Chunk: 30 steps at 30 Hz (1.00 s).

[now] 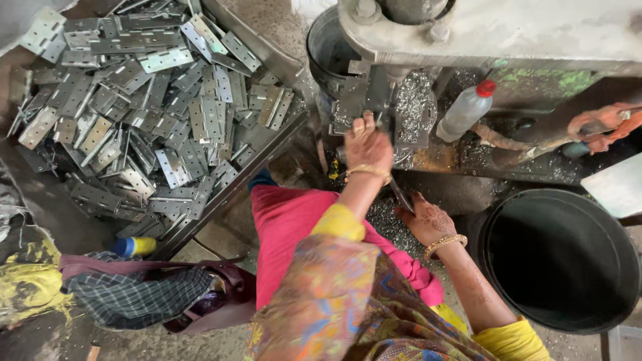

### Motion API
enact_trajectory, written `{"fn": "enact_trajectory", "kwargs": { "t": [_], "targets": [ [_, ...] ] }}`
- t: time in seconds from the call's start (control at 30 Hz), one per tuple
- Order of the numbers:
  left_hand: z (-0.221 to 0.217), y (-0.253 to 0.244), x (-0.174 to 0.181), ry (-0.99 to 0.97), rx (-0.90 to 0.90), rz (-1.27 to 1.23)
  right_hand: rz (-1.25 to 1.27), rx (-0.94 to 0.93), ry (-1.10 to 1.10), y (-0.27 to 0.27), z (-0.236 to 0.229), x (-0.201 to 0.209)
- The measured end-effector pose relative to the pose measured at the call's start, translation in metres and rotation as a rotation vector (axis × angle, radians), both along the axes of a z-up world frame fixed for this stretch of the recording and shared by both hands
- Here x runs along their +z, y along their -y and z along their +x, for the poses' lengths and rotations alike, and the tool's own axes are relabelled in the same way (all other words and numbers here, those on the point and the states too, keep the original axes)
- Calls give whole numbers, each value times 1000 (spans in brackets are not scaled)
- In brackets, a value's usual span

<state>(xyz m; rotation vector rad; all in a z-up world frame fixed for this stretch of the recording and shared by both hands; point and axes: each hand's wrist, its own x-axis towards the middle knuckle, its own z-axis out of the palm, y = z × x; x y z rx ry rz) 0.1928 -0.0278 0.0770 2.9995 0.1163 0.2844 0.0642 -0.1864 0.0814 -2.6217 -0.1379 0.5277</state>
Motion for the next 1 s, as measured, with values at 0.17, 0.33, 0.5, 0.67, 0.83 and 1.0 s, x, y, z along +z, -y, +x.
{"fn": "enact_trajectory", "kwargs": {
  "t": [0.17, 0.33, 0.5, 0.67, 0.83, 1.0],
  "targets": [
    [-36, -32, 8, -62, -79, 43, -118, 93, -31, -5, 12, 7],
    [-7, -11, 35, -204, -41, 206, 59, -66, 43, 12, -4, -53],
    [-12, -30, 7, 85, -33, 49, 141, -147, 92, 9, -28, -132],
    [7, -28, 21, -182, -52, 73, -5, -63, 23, 22, -7, -102],
    [6, -23, 24, -12, -47, 52, 147, -134, 139, 8, -30, -128],
    [5, -26, 39, -177, -72, 128, 104, -67, 62, 21, 0, -126]
  ]
}}
